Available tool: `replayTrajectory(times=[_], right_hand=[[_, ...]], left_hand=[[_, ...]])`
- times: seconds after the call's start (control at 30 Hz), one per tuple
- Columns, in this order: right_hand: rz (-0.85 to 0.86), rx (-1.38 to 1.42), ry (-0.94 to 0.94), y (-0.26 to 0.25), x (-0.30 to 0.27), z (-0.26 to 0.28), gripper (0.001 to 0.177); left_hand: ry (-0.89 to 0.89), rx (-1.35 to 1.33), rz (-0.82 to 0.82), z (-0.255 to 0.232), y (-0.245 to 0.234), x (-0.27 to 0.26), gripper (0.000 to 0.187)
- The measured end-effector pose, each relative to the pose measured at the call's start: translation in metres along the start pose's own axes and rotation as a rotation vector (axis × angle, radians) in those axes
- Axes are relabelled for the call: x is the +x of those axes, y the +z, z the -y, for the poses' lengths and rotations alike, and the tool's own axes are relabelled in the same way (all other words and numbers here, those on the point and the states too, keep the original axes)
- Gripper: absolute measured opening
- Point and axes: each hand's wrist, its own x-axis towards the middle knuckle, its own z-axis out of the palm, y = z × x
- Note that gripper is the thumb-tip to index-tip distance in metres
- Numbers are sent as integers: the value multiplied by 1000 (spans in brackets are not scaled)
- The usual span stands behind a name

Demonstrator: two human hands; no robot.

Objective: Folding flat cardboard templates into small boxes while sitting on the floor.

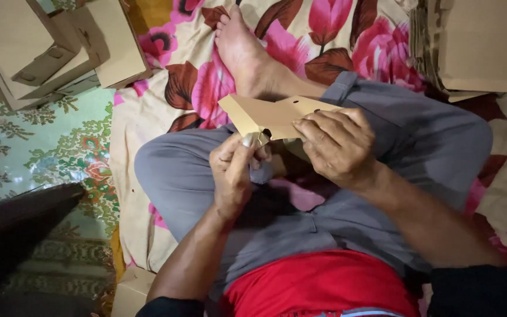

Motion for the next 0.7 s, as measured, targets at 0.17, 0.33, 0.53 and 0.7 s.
replayTrajectory(times=[0.17, 0.33, 0.53, 0.7], right_hand=[[4, 16, 28, -1, -3, -3, 13], [9, 0, 13, -2, -1, -1, 12], [5, -52, -45, -1, 3, 1, 12], [-5, -66, -109, 1, 3, -3, 13]], left_hand=[[-21, -79, -14, 9, -2, -3, 23], [-48, -107, -17, 7, -2, -3, 23], [-58, -67, 13, -2, 0, 0, 24], [-95, -102, -45, 6, -4, -2, 20]])
